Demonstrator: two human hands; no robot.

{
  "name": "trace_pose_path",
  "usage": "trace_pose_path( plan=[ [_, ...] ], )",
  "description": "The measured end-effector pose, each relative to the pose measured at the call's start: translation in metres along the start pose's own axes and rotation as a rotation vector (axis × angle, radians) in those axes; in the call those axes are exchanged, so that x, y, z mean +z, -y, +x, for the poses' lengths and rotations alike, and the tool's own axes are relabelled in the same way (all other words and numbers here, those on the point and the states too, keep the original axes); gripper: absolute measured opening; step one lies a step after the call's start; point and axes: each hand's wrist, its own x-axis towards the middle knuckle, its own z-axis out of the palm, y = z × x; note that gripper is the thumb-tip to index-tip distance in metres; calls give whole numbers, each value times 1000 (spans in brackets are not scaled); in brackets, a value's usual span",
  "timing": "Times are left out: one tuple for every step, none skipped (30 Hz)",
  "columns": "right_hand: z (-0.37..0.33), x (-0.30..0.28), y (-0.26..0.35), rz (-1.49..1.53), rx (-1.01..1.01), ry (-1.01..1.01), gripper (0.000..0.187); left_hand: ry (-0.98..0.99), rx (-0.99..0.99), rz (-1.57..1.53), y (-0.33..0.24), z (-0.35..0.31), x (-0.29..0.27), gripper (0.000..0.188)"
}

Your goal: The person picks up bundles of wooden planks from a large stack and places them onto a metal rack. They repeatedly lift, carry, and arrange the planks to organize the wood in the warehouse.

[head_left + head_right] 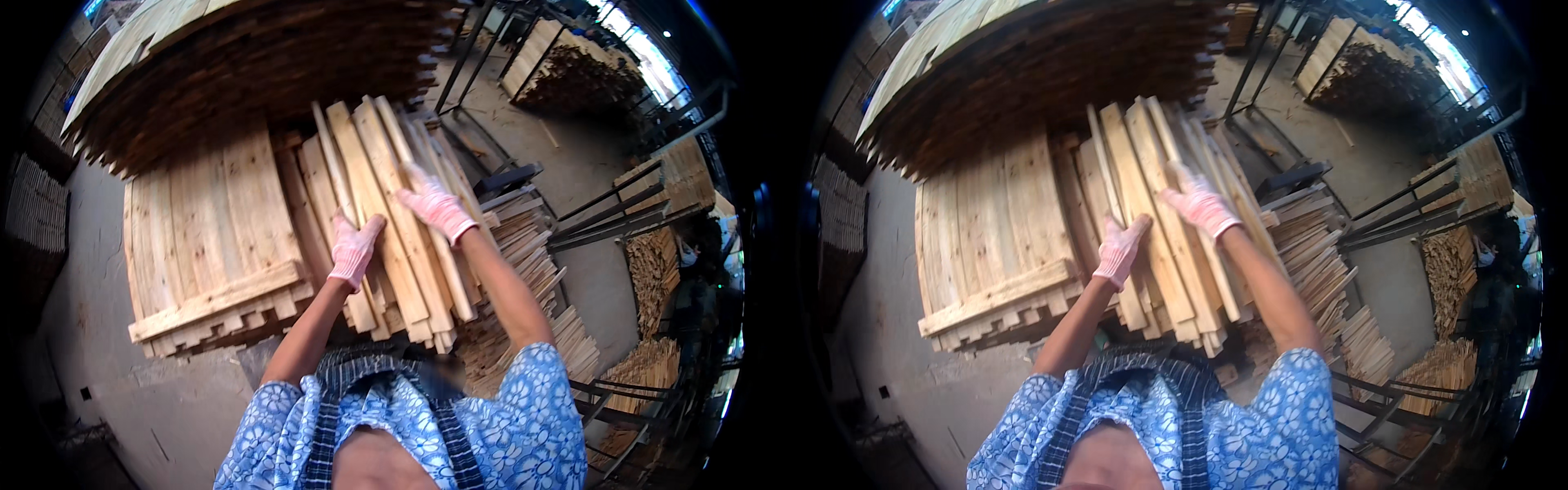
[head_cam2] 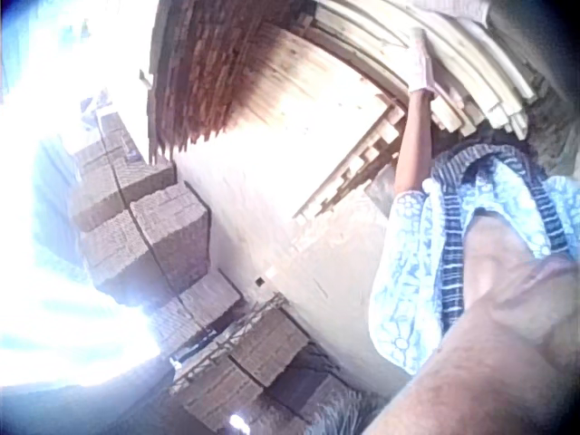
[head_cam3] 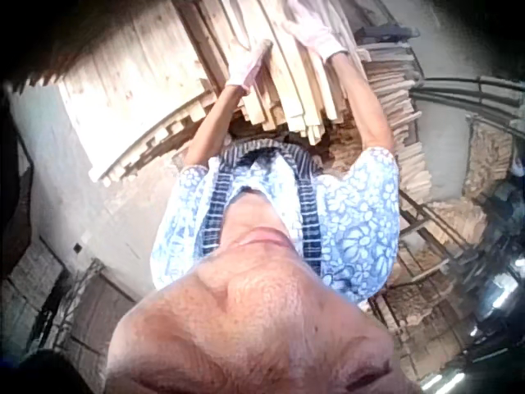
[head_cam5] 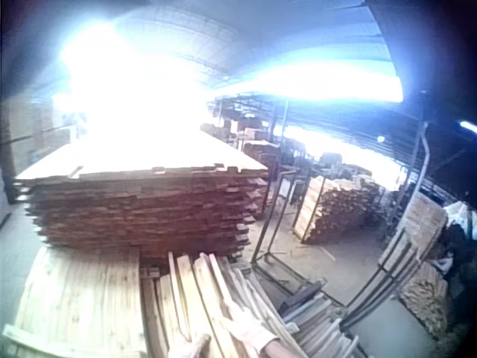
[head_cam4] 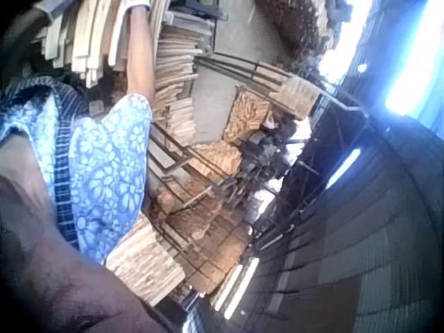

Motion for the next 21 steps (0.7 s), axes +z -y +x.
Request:
trace_pose_path(
  plan=[
    [-5, 4, 2, -59, 48, -73, 79, -86, 61, -4, 23, 13, -3, 100],
    [-11, 2, 17, -78, 140, -85, 80, -91, 64, 12, 25, 12, -6, 100],
    [-12, 6, 14, -141, 208, -68, 79, -82, 67, 30, 20, 5, -9, 99],
    [-12, 4, 10, -78, 146, -60, 79, -5, 46, -81, 12, 2, -11, 97],
    [-14, -1, 9, -13, 87, -60, 79, 17, 45, -86, 6, 1, -11, 93],
    [-11, -4, 8, 108, 70, -35, 78, 1, 48, -59, 8, 2, -10, 90],
    [-11, -6, 6, 229, 57, -13, 77, -13, 48, -33, 11, 3, -10, 87],
    [-15, -15, 11, 277, 26, -21, 78, -1, 38, -36, 12, 0, -11, 84],
    [-11, -18, -4, 226, -33, -94, 76, 52, -6, -74, -2, -6, -17, 85],
    [-13, -30, -22, 203, -9, -92, 75, 104, -55, -110, -16, -14, -24, 86],
    [-15, -39, -24, 184, 8, -81, 75, 154, -96, -187, -27, -26, -35, 86],
    [-20, -41, -19, 330, -39, -119, 75, 135, -77, -173, -21, -32, -37, 88],
    [-24, -49, -15, 344, -4, -133, 78, 120, -52, -157, -18, -36, -39, 89],
    [-25, -55, -9, 413, -10, -109, 78, 30, 49, -48, -6, -36, -36, 90],
    [-24, -58, -6, 484, -12, -87, 79, -54, 148, 65, 7, -34, -29, 92],
    [-22, -56, -1, 538, 4, -60, 73, -101, 187, 294, 20, -35, -20, 100],
    [-21, -54, -14, 315, 17, -98, 72, 28, 174, 374, 8, -43, -16, 105],
    [-15, -52, -32, 93, 26, -134, 71, 131, 139, 517, -13, -52, -13, 107],
    [-10, -50, -41, -129, 26, -159, 70, 222, 98, 657, -28, -59, -10, 109],
    [-4, -29, -24, -539, 267, -44, 65, 173, 44, 686, -23, -57, -5, 113],
    [-9, -11, -72, -305, 182, -155, 66, 217, 70, 659, -24, -57, 3, 113]
  ],
)
